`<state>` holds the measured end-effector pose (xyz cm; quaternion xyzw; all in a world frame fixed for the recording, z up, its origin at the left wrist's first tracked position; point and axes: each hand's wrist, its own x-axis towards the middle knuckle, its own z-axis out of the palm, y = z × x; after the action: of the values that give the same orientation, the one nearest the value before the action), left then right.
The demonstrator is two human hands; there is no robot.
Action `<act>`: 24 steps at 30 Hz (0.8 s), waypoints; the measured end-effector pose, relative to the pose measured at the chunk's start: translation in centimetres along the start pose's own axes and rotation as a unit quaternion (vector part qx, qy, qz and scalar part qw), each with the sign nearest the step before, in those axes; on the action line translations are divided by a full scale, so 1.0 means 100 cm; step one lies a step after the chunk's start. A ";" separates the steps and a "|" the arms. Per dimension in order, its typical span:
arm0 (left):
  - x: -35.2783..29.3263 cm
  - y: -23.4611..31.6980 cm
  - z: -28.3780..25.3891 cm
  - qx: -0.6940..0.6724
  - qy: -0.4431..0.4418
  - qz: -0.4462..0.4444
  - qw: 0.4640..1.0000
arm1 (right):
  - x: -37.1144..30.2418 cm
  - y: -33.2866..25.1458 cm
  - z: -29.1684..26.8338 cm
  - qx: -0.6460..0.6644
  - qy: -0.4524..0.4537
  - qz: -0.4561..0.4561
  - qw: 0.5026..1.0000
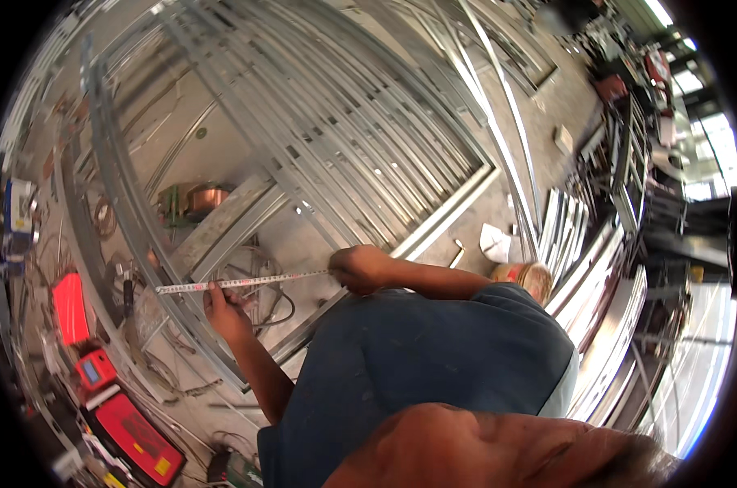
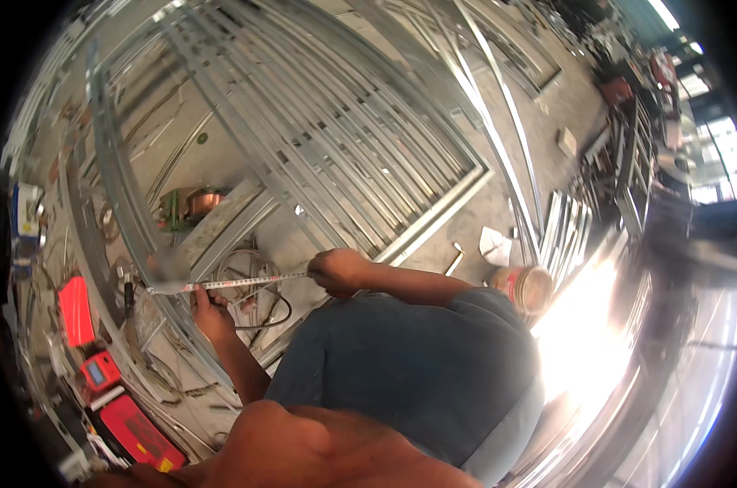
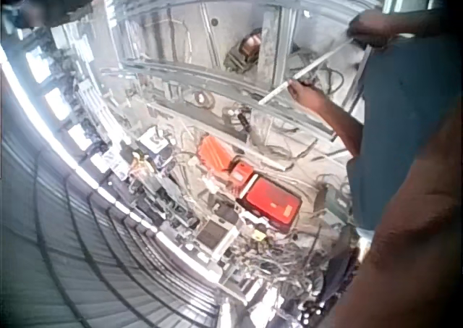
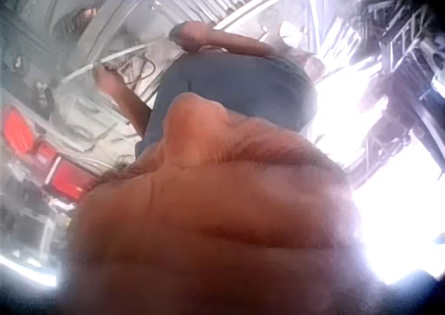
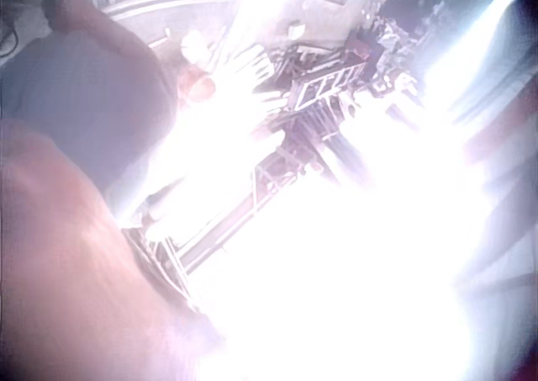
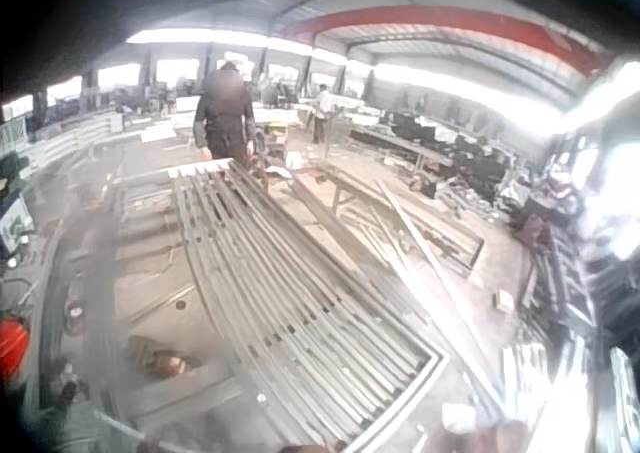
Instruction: The person places small metal pieces into slots on a metal frame, then uses a tape measure to measure distances between frame sections. The person marks the frame with a marker at measured points.
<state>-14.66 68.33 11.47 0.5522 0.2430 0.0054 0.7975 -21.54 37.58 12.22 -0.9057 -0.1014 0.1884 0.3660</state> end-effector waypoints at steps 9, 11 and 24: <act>-0.088 -0.058 0.084 0.293 -0.363 0.207 0.860 | 0.018 -0.040 0.042 0.613 0.184 0.106 0.761; -0.093 -0.062 0.105 0.297 -0.347 0.132 0.880 | 0.019 -0.025 0.035 0.658 0.182 0.120 0.721; -0.002 -0.134 0.222 0.514 -0.380 0.080 0.765 | 0.065 0.211 -0.081 0.576 0.273 0.259 0.726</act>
<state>-9.60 43.54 5.72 0.8534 -0.1586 -0.2674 0.4184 -11.32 19.60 1.07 -0.5240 0.3692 0.0427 0.7663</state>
